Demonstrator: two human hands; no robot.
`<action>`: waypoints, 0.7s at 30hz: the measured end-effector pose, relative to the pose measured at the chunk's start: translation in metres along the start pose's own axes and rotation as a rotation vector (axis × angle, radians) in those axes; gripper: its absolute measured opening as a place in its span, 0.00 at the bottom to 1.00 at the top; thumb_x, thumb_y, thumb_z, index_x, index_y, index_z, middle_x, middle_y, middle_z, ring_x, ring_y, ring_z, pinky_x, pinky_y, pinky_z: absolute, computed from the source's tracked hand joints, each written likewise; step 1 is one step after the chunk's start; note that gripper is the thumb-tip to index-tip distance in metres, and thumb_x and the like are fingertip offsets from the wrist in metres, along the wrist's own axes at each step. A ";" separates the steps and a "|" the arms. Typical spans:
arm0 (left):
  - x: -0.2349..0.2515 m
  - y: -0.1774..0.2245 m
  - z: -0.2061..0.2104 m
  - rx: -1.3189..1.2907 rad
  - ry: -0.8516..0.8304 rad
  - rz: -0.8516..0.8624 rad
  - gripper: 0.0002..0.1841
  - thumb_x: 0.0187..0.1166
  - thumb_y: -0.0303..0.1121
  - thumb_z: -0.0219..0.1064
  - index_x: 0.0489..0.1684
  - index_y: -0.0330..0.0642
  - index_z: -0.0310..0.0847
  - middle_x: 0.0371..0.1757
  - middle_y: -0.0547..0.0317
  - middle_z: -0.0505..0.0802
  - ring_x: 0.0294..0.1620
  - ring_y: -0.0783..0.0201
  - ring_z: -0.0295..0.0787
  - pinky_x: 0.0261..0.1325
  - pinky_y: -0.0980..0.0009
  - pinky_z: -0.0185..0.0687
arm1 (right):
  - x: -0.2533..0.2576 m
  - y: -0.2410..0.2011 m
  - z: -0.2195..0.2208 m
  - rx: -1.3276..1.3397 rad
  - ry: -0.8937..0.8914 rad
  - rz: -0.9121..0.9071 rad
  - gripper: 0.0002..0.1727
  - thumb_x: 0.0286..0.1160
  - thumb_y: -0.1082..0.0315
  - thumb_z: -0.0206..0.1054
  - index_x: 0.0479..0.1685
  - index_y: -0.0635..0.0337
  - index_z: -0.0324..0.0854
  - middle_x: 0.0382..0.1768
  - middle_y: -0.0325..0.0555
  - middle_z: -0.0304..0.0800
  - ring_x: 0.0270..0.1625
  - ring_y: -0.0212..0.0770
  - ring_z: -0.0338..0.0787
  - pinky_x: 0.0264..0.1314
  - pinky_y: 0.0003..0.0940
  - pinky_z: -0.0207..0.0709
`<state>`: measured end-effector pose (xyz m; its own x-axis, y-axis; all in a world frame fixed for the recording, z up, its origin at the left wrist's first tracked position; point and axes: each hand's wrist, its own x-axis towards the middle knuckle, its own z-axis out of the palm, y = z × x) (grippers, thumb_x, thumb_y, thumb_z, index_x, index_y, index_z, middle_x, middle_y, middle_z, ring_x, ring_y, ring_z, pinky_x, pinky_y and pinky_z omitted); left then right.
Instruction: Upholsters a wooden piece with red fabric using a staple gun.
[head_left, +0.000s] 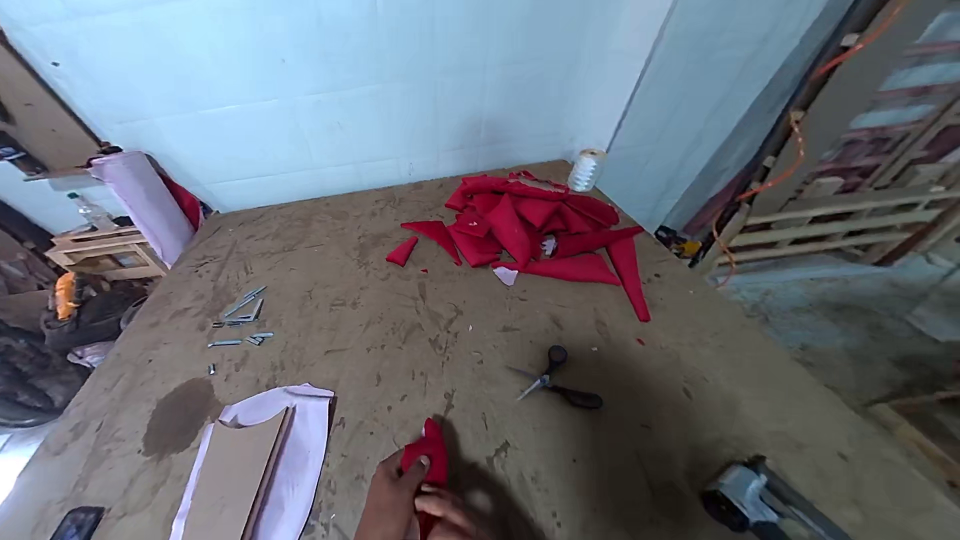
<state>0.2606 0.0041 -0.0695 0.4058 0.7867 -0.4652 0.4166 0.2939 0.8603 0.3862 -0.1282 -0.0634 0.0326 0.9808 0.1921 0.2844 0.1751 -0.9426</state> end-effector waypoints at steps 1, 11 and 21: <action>-0.002 -0.001 0.001 -0.047 -0.011 -0.014 0.14 0.86 0.40 0.65 0.51 0.40 0.90 0.40 0.53 0.98 0.42 0.60 0.96 0.53 0.56 0.93 | 0.000 0.009 -0.010 0.127 0.068 0.015 0.14 0.81 0.59 0.66 0.37 0.62 0.87 0.73 0.52 0.84 0.82 0.48 0.77 0.86 0.50 0.72; 0.005 0.006 0.000 -0.220 0.194 -0.250 0.16 0.89 0.37 0.54 0.50 0.36 0.86 0.39 0.51 0.94 0.41 0.59 0.93 0.47 0.56 0.90 | 0.098 0.129 0.023 0.457 0.170 0.174 0.18 0.90 0.60 0.54 0.52 0.60 0.89 0.54 0.43 0.92 0.61 0.35 0.88 0.70 0.38 0.80; 0.031 -0.041 0.009 -0.165 0.372 -0.282 0.31 0.93 0.48 0.53 0.19 0.36 0.87 0.19 0.53 0.90 0.22 0.62 0.89 0.33 0.60 0.88 | 0.076 0.128 0.059 0.523 0.229 0.204 0.20 0.87 0.63 0.51 0.49 0.63 0.89 0.53 0.46 0.91 0.60 0.37 0.88 0.67 0.37 0.81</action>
<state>0.2635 0.0111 -0.1215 -0.0350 0.7960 -0.6043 0.3216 0.5815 0.7473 0.3687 -0.0263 -0.1858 0.2584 0.9660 -0.0075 -0.2560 0.0610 -0.9647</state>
